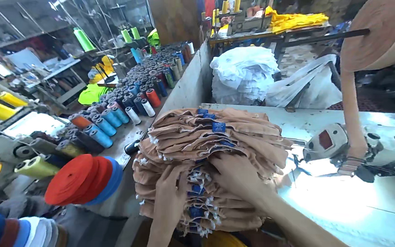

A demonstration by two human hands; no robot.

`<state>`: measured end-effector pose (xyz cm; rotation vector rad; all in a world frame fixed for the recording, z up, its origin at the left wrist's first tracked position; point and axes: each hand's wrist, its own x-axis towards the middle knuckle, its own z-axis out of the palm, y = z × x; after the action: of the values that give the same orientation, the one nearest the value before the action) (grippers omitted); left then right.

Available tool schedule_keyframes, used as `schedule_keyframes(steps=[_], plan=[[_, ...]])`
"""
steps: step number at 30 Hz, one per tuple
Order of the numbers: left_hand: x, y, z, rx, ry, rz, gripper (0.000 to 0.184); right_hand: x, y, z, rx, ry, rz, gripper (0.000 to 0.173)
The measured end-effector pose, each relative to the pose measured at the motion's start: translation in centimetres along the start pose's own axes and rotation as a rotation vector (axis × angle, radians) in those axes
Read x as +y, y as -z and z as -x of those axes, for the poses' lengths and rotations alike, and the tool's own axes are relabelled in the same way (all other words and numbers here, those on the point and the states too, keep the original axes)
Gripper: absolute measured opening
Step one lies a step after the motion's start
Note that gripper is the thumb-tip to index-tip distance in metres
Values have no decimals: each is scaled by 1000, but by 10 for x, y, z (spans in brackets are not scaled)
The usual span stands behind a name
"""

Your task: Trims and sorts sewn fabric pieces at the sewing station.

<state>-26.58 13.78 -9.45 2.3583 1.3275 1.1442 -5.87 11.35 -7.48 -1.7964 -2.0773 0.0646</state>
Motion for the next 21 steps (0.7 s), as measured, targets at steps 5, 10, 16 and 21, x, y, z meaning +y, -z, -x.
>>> schedule_keyframes(steps=[5, 10, 16, 21], plan=[[-8, 3, -20, 2, -18, -108, 17, 14, 8, -11, -36, -29, -229, 27], [-4, -1, -32, 8, -34, -167, 16, 5, 25, -18, -230, -70, -132, 31], [-5, 8, -43, -79, -27, -142, 18, 7, 25, -19, -239, -87, -210, 33], [-4, 10, -47, -115, 2, -101, 24, 18, 20, -27, -138, -147, -536, 29]])
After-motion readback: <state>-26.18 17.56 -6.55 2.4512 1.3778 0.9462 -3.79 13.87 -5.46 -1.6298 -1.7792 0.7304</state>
